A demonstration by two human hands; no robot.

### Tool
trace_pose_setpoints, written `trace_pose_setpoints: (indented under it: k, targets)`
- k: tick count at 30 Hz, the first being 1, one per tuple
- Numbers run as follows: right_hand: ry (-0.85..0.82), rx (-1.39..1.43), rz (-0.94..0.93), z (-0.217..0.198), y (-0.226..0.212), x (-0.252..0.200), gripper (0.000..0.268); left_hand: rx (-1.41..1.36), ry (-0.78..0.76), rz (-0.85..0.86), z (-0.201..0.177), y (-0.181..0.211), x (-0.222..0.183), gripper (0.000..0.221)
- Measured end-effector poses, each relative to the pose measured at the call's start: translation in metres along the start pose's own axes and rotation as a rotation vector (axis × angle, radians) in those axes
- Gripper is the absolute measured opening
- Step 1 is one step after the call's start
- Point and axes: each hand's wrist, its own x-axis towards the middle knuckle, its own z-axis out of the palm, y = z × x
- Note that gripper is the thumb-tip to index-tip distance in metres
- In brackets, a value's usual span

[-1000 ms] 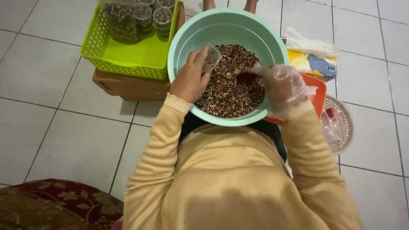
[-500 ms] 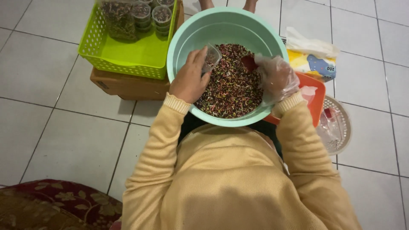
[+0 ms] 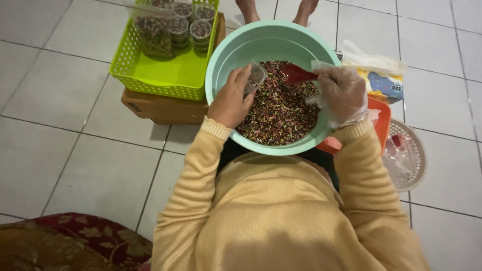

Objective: Filling small plastic containers with multi-colored seeds or sprinkles using a small scoop

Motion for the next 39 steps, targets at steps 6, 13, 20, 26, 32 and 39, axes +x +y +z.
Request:
trace_pose_setpoints:
  k: [6,13,20,26,32,39]
  targets:
    - [0.026,-0.007,-0.297,0.003,0.002,0.008,0.021,0.009,-0.012,-0.032,-0.007,0.011,-0.001,0.069]
    - [-0.053,-0.039,-0.752,0.018,-0.008,0.026,0.023,0.001,-0.003,-0.046,-0.006,0.011,0.001,0.072]
    - [-0.035,-0.23,-0.735,0.022,0.083,0.039,0.014,0.007,0.0,-0.103,-0.003,0.011,0.004,0.072]
    - [0.288,-0.406,-0.643,0.04,0.164,0.038,0.014,0.007,0.01,-0.027,0.001,0.004,0.002,0.072]
    - [0.434,-0.747,-0.515,0.049,0.128,0.029,0.02,0.014,0.007,-0.02,0.001,0.001,0.003,0.071]
    - [0.303,-0.525,-0.098,0.043,0.09,0.026,0.009,-0.002,0.008,-0.013,-0.001,0.005,0.001,0.073]
